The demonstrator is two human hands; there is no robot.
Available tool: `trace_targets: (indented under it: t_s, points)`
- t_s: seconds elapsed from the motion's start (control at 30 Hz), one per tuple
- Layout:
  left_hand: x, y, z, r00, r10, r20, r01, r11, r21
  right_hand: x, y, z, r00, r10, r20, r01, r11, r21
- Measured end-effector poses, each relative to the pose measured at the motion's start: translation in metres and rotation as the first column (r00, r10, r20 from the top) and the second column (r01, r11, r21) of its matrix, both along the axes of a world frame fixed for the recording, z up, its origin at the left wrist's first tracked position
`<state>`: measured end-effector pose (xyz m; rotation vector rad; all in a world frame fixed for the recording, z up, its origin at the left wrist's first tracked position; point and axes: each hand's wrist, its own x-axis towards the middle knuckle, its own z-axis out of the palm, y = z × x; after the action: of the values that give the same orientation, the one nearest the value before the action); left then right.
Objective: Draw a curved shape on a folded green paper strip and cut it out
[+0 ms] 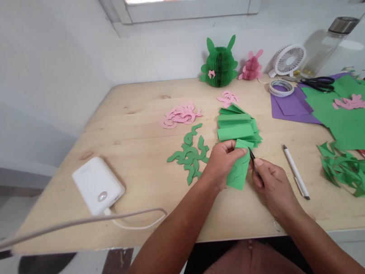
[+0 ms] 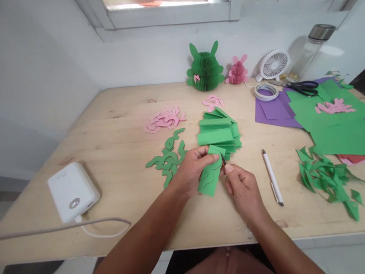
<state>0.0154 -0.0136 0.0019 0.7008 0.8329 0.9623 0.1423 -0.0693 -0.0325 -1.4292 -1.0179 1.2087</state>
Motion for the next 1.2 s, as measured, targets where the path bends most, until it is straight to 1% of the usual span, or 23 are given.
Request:
trace_targets:
  t_s: [0.23, 0.47, 0.6, 0.7, 0.83, 1.0, 1.2]
  points:
    - [-0.001, 0.001, 0.003, 1.000, 0.012, 0.002, -0.012, 1.000, 0.018, 0.001, 0.000, 0.005, 0.998, 0.062, 0.013, -0.062, 0.998, 0.017]
    - [-0.002, 0.002, 0.001, 1.000, 0.000, -0.003, 0.000, 1.000, 0.010, 0.006, 0.003, 0.015, 0.990, 0.128, 0.054, -0.125, 0.991, -0.049]
    - [-0.004, 0.004, -0.001, 1.000, -0.006, -0.008, 0.006, 1.000, 0.017, 0.009, 0.006, 0.018, 0.988, 0.154, 0.028, -0.153, 0.987, -0.056]
    - [-0.004, 0.005, -0.003, 1.000, -0.009, -0.024, 0.009, 1.000, 0.026, 0.011, 0.009, 0.017, 0.984, 0.180, -0.005, -0.180, 0.981, -0.073]
    - [-0.005, 0.006, -0.003, 0.999, -0.014, -0.051, 0.016, 0.999, 0.043, 0.014, 0.012, 0.013, 0.976, 0.217, 0.000, -0.217, 0.975, -0.048]
    - [-0.006, 0.006, -0.002, 0.999, -0.030, -0.041, 0.032, 0.999, 0.040, 0.015, 0.012, 0.009, 0.972, 0.231, -0.045, -0.232, 0.972, -0.031]
    - [-0.008, 0.008, -0.002, 0.996, -0.050, -0.072, 0.054, 0.998, 0.046, 0.016, 0.011, 0.008, 0.972, 0.232, -0.048, -0.233, 0.972, -0.018]
